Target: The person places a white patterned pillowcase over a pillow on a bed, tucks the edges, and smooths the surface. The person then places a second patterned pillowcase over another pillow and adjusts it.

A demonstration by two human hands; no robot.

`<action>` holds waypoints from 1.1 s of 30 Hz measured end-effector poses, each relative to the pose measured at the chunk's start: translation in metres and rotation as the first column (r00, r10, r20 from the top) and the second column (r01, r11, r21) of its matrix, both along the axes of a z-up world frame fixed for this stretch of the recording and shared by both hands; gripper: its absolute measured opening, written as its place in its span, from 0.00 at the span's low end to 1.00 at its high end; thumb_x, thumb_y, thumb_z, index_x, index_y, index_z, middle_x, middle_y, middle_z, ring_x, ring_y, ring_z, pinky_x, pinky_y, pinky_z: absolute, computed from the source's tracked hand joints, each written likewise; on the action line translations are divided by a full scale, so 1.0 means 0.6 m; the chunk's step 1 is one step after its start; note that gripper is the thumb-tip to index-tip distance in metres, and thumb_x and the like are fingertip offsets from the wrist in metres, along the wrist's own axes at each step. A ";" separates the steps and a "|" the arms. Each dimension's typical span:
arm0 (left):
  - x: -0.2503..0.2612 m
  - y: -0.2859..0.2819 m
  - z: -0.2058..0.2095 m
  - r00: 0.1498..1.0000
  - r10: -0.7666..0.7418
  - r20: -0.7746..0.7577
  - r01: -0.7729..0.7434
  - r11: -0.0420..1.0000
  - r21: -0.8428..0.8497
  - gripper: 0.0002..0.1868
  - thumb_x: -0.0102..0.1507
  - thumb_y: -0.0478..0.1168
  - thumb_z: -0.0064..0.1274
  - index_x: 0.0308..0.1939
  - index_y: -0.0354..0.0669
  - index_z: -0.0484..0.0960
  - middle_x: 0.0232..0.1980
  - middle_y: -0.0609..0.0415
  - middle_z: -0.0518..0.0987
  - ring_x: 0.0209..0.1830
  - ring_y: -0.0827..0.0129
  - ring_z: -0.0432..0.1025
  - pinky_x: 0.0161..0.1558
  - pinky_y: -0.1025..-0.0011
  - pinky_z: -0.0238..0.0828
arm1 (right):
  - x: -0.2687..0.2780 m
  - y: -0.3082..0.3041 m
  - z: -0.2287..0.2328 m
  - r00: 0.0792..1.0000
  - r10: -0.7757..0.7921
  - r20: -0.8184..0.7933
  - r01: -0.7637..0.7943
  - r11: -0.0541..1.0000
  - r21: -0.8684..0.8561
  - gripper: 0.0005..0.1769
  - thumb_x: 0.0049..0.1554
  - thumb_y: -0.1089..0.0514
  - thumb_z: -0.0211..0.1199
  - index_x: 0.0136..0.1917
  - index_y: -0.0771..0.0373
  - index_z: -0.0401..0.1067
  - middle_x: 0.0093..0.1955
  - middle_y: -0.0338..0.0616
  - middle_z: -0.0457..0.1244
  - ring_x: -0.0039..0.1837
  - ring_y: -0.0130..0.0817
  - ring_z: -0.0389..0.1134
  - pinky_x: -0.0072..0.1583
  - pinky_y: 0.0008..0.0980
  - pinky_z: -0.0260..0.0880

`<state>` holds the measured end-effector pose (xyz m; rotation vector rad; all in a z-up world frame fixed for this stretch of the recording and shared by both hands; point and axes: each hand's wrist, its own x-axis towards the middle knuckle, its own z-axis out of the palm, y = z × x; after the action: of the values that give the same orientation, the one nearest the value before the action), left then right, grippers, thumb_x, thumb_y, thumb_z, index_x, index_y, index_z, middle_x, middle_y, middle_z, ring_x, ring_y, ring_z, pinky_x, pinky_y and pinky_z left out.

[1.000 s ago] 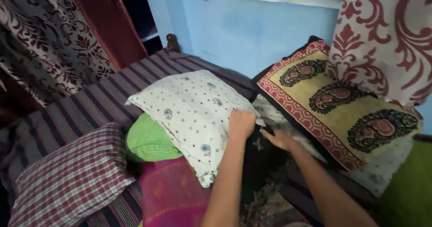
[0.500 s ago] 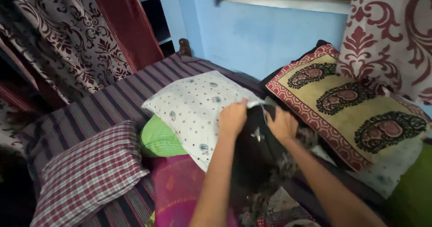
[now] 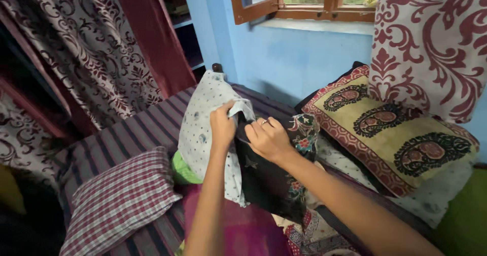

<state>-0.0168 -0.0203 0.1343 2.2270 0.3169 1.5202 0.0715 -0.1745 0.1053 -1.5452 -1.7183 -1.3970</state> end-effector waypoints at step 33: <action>-0.006 -0.039 -0.157 0.092 -0.585 -0.806 -0.475 0.686 -0.552 0.20 0.56 0.50 0.64 0.45 0.40 0.85 0.44 0.45 0.86 0.41 0.52 0.82 0.43 0.56 0.83 | 0.397 -0.014 -0.307 0.344 -0.653 -0.674 -0.473 0.500 -0.726 0.56 0.52 0.27 0.63 0.82 0.56 0.48 0.85 0.49 0.42 0.85 0.42 0.42 0.80 0.37 0.46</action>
<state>-0.0207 -0.0439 0.0401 2.0046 0.9985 -0.6368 0.3097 -0.1830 -0.0786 -2.2637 -1.3889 0.7895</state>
